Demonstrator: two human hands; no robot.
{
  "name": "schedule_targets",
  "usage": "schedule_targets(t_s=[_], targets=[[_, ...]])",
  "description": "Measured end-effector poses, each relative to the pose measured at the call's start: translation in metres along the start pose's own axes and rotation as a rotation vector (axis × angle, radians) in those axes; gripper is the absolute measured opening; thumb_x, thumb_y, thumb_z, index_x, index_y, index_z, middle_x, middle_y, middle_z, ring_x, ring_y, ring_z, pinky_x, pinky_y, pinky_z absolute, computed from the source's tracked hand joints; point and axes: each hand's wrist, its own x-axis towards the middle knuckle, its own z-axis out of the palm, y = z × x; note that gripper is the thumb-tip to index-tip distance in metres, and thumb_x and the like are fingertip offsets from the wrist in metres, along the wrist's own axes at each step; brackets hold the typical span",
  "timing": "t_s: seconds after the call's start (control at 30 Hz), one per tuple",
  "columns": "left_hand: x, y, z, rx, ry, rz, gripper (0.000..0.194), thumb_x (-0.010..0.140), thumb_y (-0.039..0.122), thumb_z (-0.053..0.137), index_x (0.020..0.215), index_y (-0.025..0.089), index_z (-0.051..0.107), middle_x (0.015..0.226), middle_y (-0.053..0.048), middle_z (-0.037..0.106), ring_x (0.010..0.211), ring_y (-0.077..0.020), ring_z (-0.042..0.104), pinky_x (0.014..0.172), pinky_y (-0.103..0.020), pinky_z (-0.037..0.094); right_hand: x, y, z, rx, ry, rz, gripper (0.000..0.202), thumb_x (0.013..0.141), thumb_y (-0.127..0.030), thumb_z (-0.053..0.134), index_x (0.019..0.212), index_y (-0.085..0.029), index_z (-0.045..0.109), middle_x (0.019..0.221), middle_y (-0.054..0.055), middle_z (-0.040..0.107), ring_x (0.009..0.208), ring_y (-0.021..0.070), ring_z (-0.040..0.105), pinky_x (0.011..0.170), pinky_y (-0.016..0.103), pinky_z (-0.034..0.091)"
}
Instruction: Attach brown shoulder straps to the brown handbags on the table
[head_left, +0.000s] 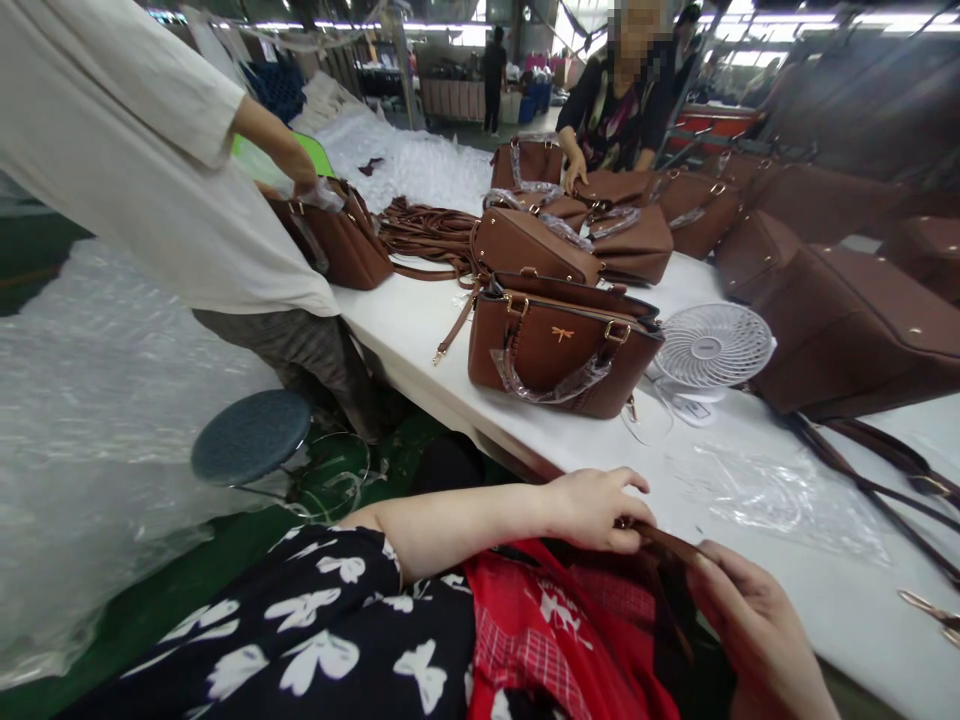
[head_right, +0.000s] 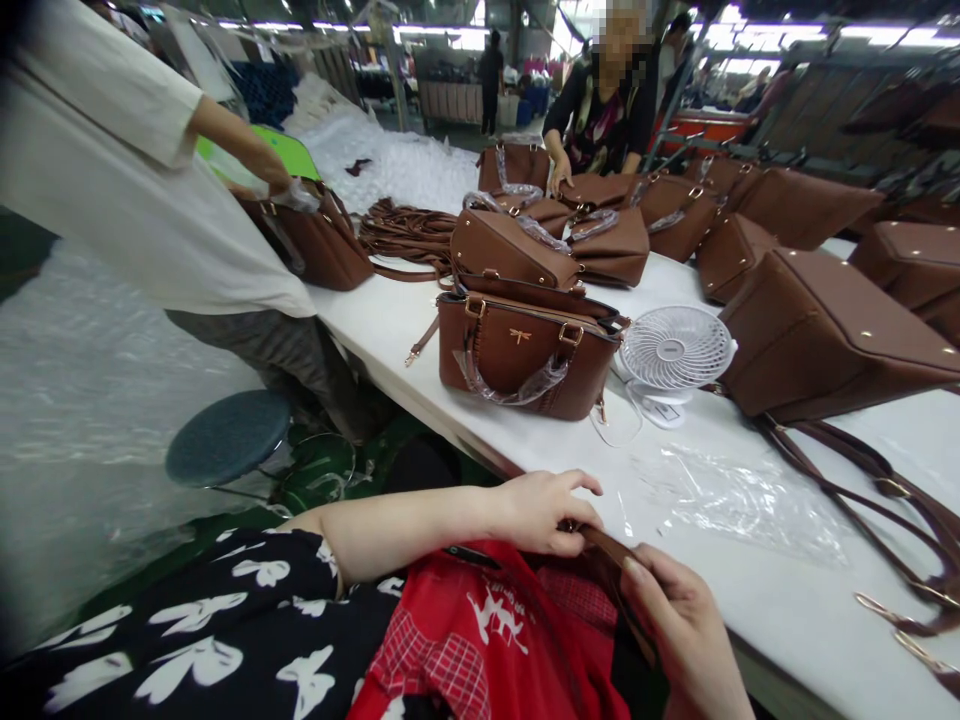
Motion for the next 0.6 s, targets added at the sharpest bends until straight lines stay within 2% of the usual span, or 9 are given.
schedule_targets(t_s=[0.07, 0.1, 0.2, 0.27, 0.37, 0.5, 0.6], targets=[[0.001, -0.002, 0.002, -0.053, 0.001, -0.021, 0.03, 0.086, 0.032, 0.059, 0.114, 0.025, 0.068, 0.13, -0.005, 0.055, 0.101, -0.0171, 0.063, 0.091, -0.027, 0.048, -0.003, 0.005, 0.001, 0.145, 0.084, -0.007, 0.034, 0.078, -0.046, 0.073, 0.065, -0.019, 0.057, 0.053, -0.004, 0.04, 0.048, 0.0077, 0.031, 0.042, 0.02, 0.029], [0.001, -0.003, 0.003, -0.077, -0.007, -0.023, 0.03, 0.086, 0.033, 0.06, 0.114, 0.025, 0.068, 0.123, -0.004, 0.058, 0.1, -0.0165, 0.063, 0.09, -0.025, 0.048, -0.003, 0.007, 0.002, 0.195, 0.116, -0.019, 0.032, 0.077, -0.046, 0.074, 0.066, -0.019, 0.06, 0.052, -0.005, 0.041, 0.047, 0.0075, 0.033, 0.043, 0.02, 0.033], [0.002, -0.002, 0.007, -0.097, -0.036, -0.008, 0.03, 0.086, 0.034, 0.059, 0.113, 0.023, 0.067, 0.104, -0.003, 0.063, 0.095, -0.0168, 0.062, 0.085, -0.024, 0.048, -0.003, 0.006, 0.005, 0.317, 0.201, -0.107, 0.033, 0.074, -0.046, 0.077, 0.063, -0.019, 0.061, 0.048, -0.006, 0.04, 0.044, 0.0066, 0.037, 0.063, 0.026, 0.051], [0.0, 0.0, 0.009, -0.078, -0.017, -0.005, 0.03, 0.087, 0.037, 0.058, 0.112, 0.023, 0.068, 0.102, -0.004, 0.063, 0.092, -0.0172, 0.062, 0.082, -0.025, 0.048, -0.003, 0.003, 0.004, 0.415, 0.246, -0.15, 0.037, 0.072, -0.046, 0.078, 0.057, -0.02, 0.058, 0.046, -0.007, 0.039, 0.042, 0.006, 0.038, 0.072, 0.027, 0.054], [-0.005, 0.003, 0.01, -0.047, 0.038, -0.02, 0.031, 0.086, 0.039, 0.057, 0.109, 0.023, 0.069, 0.109, -0.005, 0.061, 0.088, -0.0165, 0.061, 0.078, -0.025, 0.048, -0.004, 0.0, 0.002, 0.577, 0.268, -0.111, 0.038, 0.074, -0.046, 0.076, 0.057, -0.022, 0.053, 0.043, -0.008, 0.039, 0.039, 0.0057, 0.035, 0.067, 0.022, 0.054], [-0.009, 0.003, 0.007, -0.03, -0.024, -0.037, 0.026, 0.085, 0.035, 0.056, 0.101, 0.021, 0.07, 0.094, -0.004, 0.064, 0.083, -0.0179, 0.06, 0.072, -0.026, 0.047, -0.002, -0.003, 0.004, 0.727, 0.291, -0.041, 0.038, 0.077, -0.046, 0.074, 0.059, -0.024, 0.048, 0.042, -0.009, 0.038, 0.036, 0.0063, 0.032, 0.073, 0.025, 0.058], [-0.008, -0.002, 0.003, -0.099, -0.032, -0.049, 0.023, 0.083, 0.031, 0.057, 0.095, 0.018, 0.071, 0.087, -0.003, 0.065, 0.082, -0.0171, 0.06, 0.072, -0.025, 0.047, 0.002, -0.001, 0.0, 0.747, 0.29, -0.042, 0.039, 0.075, -0.045, 0.075, 0.058, -0.023, 0.047, 0.041, -0.009, 0.038, 0.035, 0.0065, 0.033, 0.061, 0.025, 0.057]])
